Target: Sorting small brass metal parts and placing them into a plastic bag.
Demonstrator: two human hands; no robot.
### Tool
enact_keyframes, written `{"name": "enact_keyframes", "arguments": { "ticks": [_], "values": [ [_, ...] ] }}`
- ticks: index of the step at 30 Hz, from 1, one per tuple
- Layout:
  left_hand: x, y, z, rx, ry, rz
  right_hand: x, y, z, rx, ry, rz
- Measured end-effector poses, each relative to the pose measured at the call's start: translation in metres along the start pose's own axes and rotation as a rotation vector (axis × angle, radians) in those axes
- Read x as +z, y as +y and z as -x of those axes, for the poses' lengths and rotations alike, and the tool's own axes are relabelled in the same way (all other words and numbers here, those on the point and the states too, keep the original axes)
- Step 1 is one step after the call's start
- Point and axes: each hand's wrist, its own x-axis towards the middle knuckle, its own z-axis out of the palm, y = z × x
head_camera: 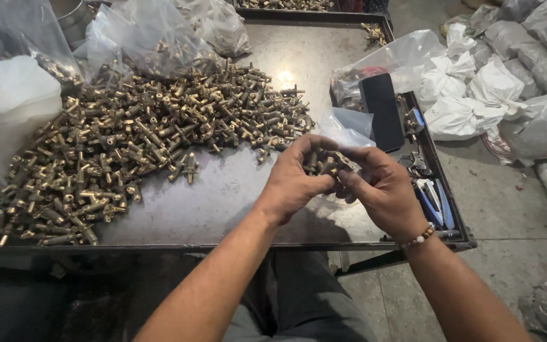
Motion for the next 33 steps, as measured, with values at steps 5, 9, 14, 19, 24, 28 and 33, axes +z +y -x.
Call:
{"name": "enact_keyframes", "arguments": {
  "ticks": [5, 9, 14, 19, 24, 28, 33],
  "values": [
    [0.000, 0.003, 0.002, -0.070, 0.017, 0.036, 0.001, 0.012, 0.003, 0.045, 0.105, 0.170],
    [-0.002, -0.001, 0.006, -0.087, 0.019, -0.112, 0.004, 0.020, 0.017, -0.070, 0.149, 0.219],
    [-0.011, -0.022, 0.016, -0.207, 0.017, -0.487, 0.017, -0.010, 0.028, -0.312, 0.173, 0.188],
    [-0.009, -0.041, 0.030, -0.105, -0.016, -0.736, 0.013, -0.019, 0.026, -0.320, 0.205, 0.017],
    [0.001, -0.043, 0.034, -0.106, -0.130, -0.895, 0.009, -0.045, -0.016, 0.000, 0.329, -0.211],
    [-0.006, -0.067, 0.031, 0.058, -0.167, -1.002, 0.012, -0.046, -0.085, 0.179, 0.279, -0.389],
    [-0.018, -0.027, 0.035, -0.263, -0.015, -0.393, -0.001, 0.055, -0.200, 0.435, 0.212, -0.648]
  ]
}}
